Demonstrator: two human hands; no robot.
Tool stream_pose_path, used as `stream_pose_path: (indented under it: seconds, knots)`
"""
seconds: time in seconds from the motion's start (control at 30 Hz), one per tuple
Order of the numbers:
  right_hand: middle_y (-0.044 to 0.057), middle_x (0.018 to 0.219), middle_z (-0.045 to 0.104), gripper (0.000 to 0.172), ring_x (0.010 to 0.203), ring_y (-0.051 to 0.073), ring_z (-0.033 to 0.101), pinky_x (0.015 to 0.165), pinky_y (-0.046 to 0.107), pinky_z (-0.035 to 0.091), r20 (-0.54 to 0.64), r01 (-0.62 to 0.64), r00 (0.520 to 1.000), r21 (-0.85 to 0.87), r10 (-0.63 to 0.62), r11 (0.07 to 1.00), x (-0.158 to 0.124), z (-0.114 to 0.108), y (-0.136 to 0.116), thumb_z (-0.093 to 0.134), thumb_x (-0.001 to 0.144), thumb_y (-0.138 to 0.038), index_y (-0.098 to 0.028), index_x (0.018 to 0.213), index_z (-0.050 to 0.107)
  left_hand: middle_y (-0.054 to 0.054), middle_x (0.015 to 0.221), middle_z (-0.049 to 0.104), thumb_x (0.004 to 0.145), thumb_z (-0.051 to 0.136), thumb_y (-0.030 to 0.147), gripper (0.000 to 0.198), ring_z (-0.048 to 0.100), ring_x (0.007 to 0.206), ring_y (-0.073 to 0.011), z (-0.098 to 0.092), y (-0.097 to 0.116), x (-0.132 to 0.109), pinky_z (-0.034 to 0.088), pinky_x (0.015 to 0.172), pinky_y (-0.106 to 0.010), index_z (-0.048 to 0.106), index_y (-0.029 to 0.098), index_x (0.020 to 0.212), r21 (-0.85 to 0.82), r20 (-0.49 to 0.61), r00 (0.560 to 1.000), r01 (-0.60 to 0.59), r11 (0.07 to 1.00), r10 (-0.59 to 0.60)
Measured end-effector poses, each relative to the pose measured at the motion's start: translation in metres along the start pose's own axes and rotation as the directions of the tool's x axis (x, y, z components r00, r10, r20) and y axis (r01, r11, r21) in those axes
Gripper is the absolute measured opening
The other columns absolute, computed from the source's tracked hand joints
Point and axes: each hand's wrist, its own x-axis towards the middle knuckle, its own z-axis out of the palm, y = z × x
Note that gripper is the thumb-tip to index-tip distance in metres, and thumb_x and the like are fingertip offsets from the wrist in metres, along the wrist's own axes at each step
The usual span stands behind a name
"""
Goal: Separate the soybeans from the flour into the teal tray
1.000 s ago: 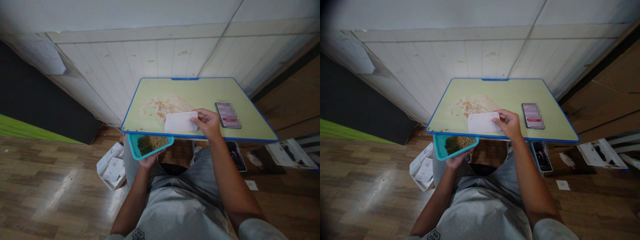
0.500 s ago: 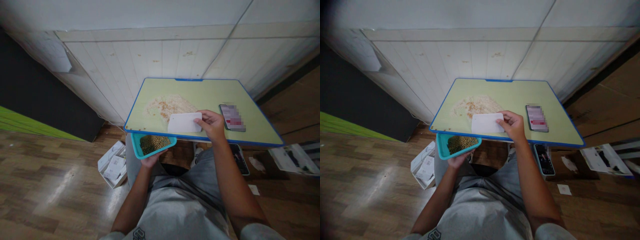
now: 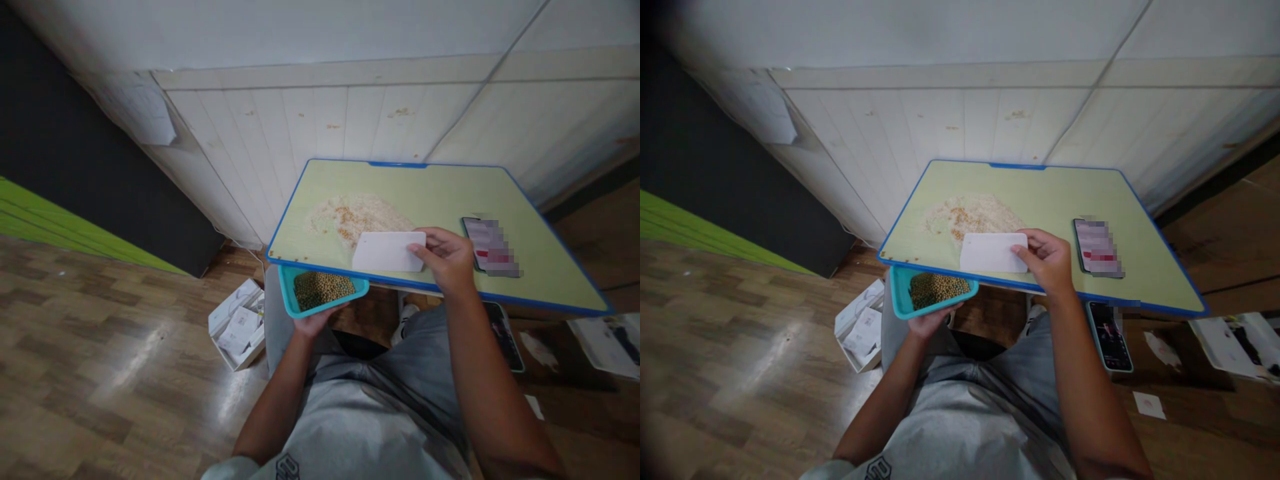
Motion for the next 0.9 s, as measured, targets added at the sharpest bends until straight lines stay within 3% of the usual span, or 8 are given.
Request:
stream_pose_path:
  seconds: [0.17,0.4,0.53,0.77,0.9]
  knots:
    - [0.003,0.079,0.083,0.032,0.063,0.021,0.074,0.056,0.031,0.060,-0.029,0.003,1.000,-0.041,-0.004,0.999,-0.001,-0.003,0.004,0.096,0.062,-0.042,-0.024,0.085,0.081,-0.012,0.180,0.028,0.103,0.024,0.071,0.081,0.017,0.166,-0.0452,-0.010,-0.001,0.001,0.009,0.127,-0.081,0.024,0.029,0.173,0.038,-0.002,1.000,0.002,0.999,-0.002]
    - [0.004,0.083,0.083,0.036,0.063,0.025,0.075,0.054,0.038,0.064,-0.105,-0.010,0.994,-0.068,0.003,0.998,-0.005,0.009,0.000,0.097,0.063,-0.047,-0.027,0.089,0.082,-0.013,0.172,0.045,0.102,0.031,0.068,0.075,0.032,0.160,-0.0483,-0.014,-0.006,0.002,0.008,0.125,-0.084,0.051,0.025,0.161,0.175,0.106,0.994,-0.053,0.983,0.034]
    - [0.004,0.084,0.084,0.032,0.068,0.024,0.078,0.060,0.037,0.067,-0.130,0.016,0.991,-0.080,-0.026,0.997,-0.016,0.040,-0.013,0.096,0.067,-0.042,-0.026,0.091,0.082,-0.013,0.168,0.051,0.102,0.029,0.067,0.074,0.036,0.158,-0.0475,-0.003,-0.006,0.000,0.008,0.124,-0.085,0.058,0.025,0.155,0.225,0.083,0.996,-0.045,0.973,0.026]
    - [0.004,0.084,0.085,0.020,0.074,0.022,0.081,0.067,0.034,0.069,0.023,0.077,0.997,-0.044,-0.076,0.996,-0.026,0.106,-0.019,0.084,0.079,-0.030,-0.023,0.097,0.080,-0.016,0.174,0.040,0.103,0.030,0.066,0.076,0.027,0.162,-0.0506,0.010,-0.001,-0.006,0.006,0.123,-0.086,0.050,0.022,0.162,0.212,0.116,0.993,-0.034,0.977,0.009]
    - [0.005,0.088,0.085,0.021,0.075,0.023,0.082,0.071,0.038,0.070,0.093,0.087,0.992,-0.068,-0.081,0.994,-0.026,0.134,-0.015,0.080,0.083,-0.032,-0.021,0.101,0.080,-0.016,0.171,0.045,0.105,0.025,0.066,0.077,0.027,0.163,-0.0477,0.010,0.000,-0.010,0.008,0.124,-0.085,0.051,0.021,0.161,0.206,0.106,0.994,-0.044,0.977,0.023]
